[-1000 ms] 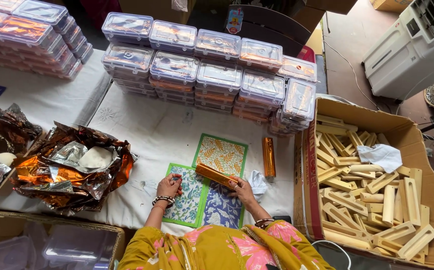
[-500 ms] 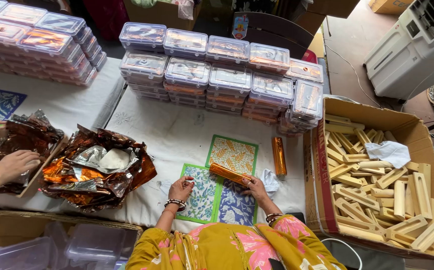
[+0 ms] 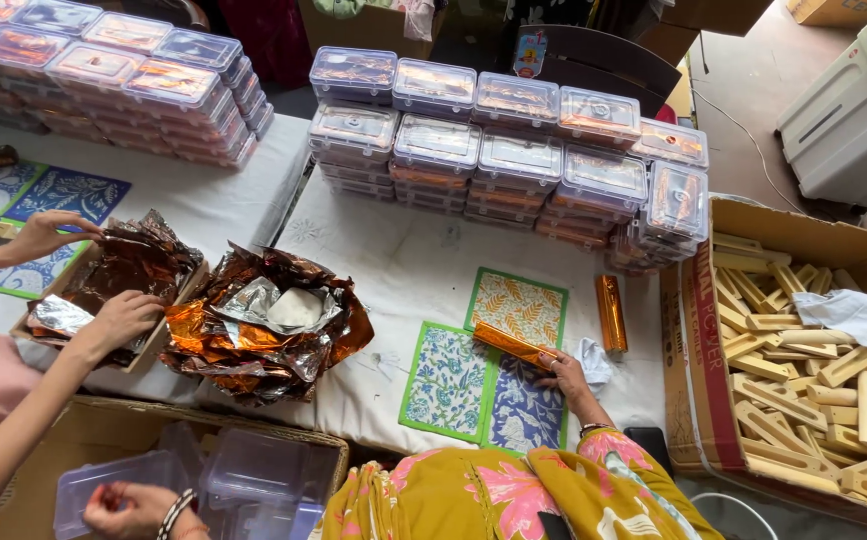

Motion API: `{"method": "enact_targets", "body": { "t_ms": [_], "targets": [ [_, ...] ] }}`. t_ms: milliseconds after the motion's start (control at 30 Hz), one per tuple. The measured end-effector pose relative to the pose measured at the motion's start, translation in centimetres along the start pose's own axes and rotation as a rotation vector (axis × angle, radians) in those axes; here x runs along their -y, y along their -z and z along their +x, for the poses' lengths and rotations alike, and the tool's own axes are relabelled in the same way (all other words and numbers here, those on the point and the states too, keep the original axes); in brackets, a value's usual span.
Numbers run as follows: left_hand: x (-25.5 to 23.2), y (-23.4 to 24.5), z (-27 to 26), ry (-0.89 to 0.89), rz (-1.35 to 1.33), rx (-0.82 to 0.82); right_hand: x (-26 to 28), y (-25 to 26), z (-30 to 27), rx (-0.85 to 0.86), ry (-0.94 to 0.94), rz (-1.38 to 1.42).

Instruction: The person wraps a small wooden object in a sheet of copper foil, then places the wrapped item into a clear plastic container. They repeat this process with a second wooden object, placing it into the same container before closing the lid.

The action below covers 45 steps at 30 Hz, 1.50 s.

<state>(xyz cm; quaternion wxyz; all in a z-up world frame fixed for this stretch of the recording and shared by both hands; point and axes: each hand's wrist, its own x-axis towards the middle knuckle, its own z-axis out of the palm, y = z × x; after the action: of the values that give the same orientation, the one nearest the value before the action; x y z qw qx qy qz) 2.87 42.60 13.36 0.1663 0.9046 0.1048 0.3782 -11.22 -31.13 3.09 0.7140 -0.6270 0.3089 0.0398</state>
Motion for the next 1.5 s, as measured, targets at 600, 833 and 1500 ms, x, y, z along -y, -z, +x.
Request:
{"method": "enact_targets", "body": {
  "t_ms": [600,833,1500],
  "targets": [
    [6.6,-11.7,16.2,-1.437,0.814,0.749,-1.7,0.0,1.7,-0.112,-0.021,0.027],
    [7.7,-12.7,16.3,-1.417,0.760,0.765,-2.2,0.2,1.8,-0.124,-0.021,0.039],
    [11.6,-10.3,28.0,-1.367,1.898,0.010,-0.9,-0.4,0.2,-0.097,-0.008,0.034]
  ]
}}
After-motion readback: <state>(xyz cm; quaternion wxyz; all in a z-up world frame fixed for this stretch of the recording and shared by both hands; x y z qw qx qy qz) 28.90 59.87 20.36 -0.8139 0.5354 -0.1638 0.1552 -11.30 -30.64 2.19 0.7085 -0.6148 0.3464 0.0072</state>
